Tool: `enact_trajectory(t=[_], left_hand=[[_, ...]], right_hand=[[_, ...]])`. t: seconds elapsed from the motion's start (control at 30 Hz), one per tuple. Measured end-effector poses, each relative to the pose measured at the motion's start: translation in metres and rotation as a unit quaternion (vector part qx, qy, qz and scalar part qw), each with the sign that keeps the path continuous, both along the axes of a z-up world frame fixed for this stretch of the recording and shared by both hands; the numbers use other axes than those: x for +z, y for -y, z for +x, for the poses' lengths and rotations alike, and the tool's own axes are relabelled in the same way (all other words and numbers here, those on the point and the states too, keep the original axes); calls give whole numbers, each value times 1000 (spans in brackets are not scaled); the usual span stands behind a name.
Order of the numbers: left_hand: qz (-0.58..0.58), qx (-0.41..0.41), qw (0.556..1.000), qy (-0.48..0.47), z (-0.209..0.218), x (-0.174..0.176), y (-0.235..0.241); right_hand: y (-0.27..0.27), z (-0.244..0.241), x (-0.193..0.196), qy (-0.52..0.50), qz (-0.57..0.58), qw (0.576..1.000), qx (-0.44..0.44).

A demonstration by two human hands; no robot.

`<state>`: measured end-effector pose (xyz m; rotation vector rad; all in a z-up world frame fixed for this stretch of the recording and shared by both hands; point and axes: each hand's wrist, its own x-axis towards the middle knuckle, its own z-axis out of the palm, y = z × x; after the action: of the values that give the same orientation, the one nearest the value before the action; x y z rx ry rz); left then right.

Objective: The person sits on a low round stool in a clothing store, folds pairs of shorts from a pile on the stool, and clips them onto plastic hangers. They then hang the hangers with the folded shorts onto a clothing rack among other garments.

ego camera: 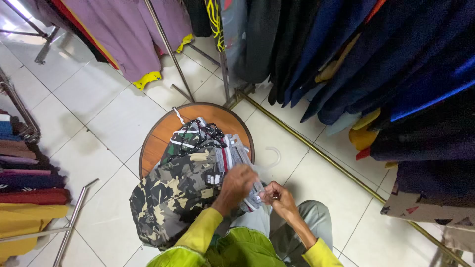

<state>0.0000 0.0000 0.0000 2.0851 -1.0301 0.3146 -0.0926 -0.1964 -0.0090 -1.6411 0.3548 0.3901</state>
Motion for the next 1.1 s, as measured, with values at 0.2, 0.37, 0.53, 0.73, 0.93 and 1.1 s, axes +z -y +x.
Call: enact_trajectory(t=[0.2, 0.37, 0.53, 0.73, 0.93, 1.1], left_hand=[[103, 337, 928, -121, 66, 113, -52], [189, 266, 907, -268, 81, 81, -113], [10, 276, 909, -311, 100, 68, -122], [67, 513, 855, 44, 75, 37, -56], [117, 427, 896, -38, 36, 31, -32], [-15, 333, 938, -96, 41, 16, -62]], right_hand=[[-14, 14, 25, 23, -64, 994, 89], [-44, 19, 39, -15, -146, 987, 63], [-23, 39, 25, 81, -26, 996, 34], [-28, 83, 26, 41, -230, 970, 68], [-73, 73, 41, 362, -505, 779, -82], [-64, 77, 24, 153, -406, 900, -50]])
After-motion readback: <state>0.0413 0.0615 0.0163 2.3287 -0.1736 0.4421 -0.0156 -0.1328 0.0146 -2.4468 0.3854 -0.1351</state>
